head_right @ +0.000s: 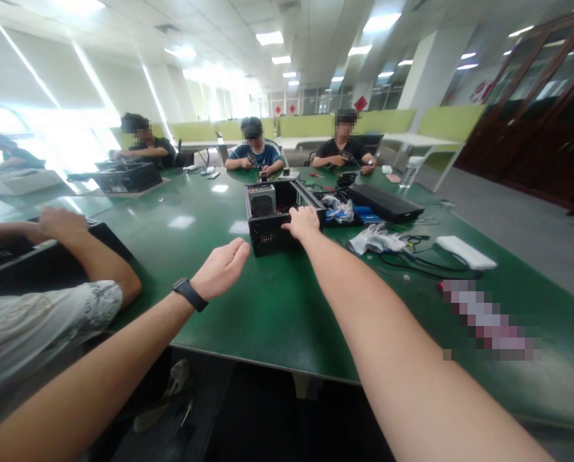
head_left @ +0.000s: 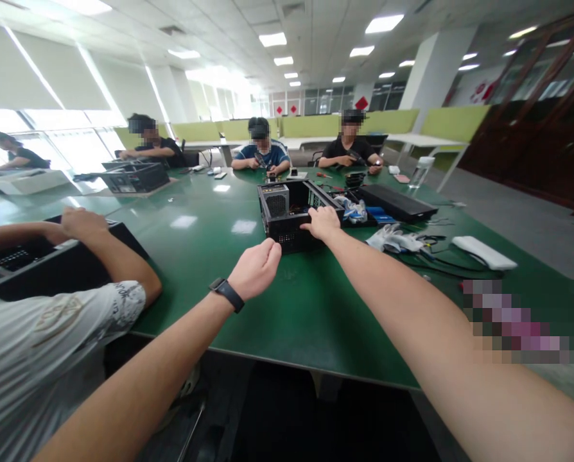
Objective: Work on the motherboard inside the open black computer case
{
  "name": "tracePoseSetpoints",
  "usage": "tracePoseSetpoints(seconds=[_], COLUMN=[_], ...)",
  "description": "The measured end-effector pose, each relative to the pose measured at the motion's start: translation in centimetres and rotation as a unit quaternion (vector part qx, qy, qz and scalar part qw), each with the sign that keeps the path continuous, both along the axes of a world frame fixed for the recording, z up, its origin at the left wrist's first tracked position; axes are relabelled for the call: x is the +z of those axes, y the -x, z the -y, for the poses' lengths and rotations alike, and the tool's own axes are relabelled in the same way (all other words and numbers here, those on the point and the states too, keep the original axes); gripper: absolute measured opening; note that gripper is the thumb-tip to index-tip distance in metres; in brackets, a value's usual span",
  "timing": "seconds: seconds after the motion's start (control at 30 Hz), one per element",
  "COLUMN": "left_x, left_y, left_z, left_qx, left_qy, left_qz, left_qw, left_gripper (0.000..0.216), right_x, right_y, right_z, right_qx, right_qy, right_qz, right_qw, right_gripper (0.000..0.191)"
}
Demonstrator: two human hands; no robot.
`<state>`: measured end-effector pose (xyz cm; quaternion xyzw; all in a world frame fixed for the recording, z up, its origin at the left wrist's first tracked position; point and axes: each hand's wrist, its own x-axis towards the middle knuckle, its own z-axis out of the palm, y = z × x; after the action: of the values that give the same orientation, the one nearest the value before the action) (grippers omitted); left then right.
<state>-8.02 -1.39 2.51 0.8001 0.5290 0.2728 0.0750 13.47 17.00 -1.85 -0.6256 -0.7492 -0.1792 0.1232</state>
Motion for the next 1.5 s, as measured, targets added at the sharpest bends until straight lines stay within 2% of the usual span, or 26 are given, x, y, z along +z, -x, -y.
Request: tracePoseSetpoints(seconds=[0.13, 0.27, 0.4, 0.57, 0.7, 0.83, 0.97, 1.1, 1.23, 1.5], left_x=[-0.5, -0.2, 1.4, 3.9, 4.5, 3.2, 1.9, 1.5, 0.7, -2.8], left_y=[0.7, 1.3, 1.7, 0.7, -1.3, -3.6, -5.9, -8.2, -9.9, -9.3], left_z=[0.3, 0.6, 1.0, 1.4, 1.3, 0.8, 0.4, 0.3, -0.3, -2.9], left_qx=[-0.012, -0.010, -0.011, -0.038, -0.085, -0.148, -0.153, -0.146, -0.169, -0.174], left_qy=[0.005, -0.001, -0.019, -0.035, -0.022, 0.021, 0.084, 0.113, 0.135, 0.167], left_qz=[0.035, 0.054, 0.056, 0.049, -0.027, -0.171, -0.297, -0.387, -0.449, -0.503], left_qw=[0.999, 0.998, 0.998, 0.997, 0.996, 0.974, 0.939, 0.904, 0.867, 0.830], left_gripper=[0.033, 0.033, 0.031, 0.026, 0.030, 0.030, 0.039, 0.046, 0.041, 0.036], right_x=[0.4, 0.5, 0.0, -0.5, -0.5, -0.6, -0.7, -0.8, -1.1, -1.6], right_y=[-0.1, 0.1, 0.2, -0.6, -1.8, -2.6, -2.9, -3.0, -3.0, -2.8], right_z=[0.8, 3.3, 8.0, 16.4, 23.8, 30.2, 34.6, 36.7, 37.0, 36.9], right_qx=[0.008, 0.029, 0.048, 0.071, 0.096, 0.117, 0.139, 0.145, 0.148, 0.141], right_qy=[0.010, 0.012, 0.000, -0.017, -0.016, -0.007, 0.003, 0.008, -0.001, -0.017], right_qz=[0.012, 0.023, 0.018, -0.004, -0.019, -0.044, -0.105, -0.141, -0.155, -0.164], right_qw=[1.000, 0.999, 0.999, 0.997, 0.995, 0.992, 0.985, 0.979, 0.977, 0.976], right_gripper=[0.041, 0.041, 0.041, 0.043, 0.039, 0.033, 0.025, 0.020, 0.020, 0.021])
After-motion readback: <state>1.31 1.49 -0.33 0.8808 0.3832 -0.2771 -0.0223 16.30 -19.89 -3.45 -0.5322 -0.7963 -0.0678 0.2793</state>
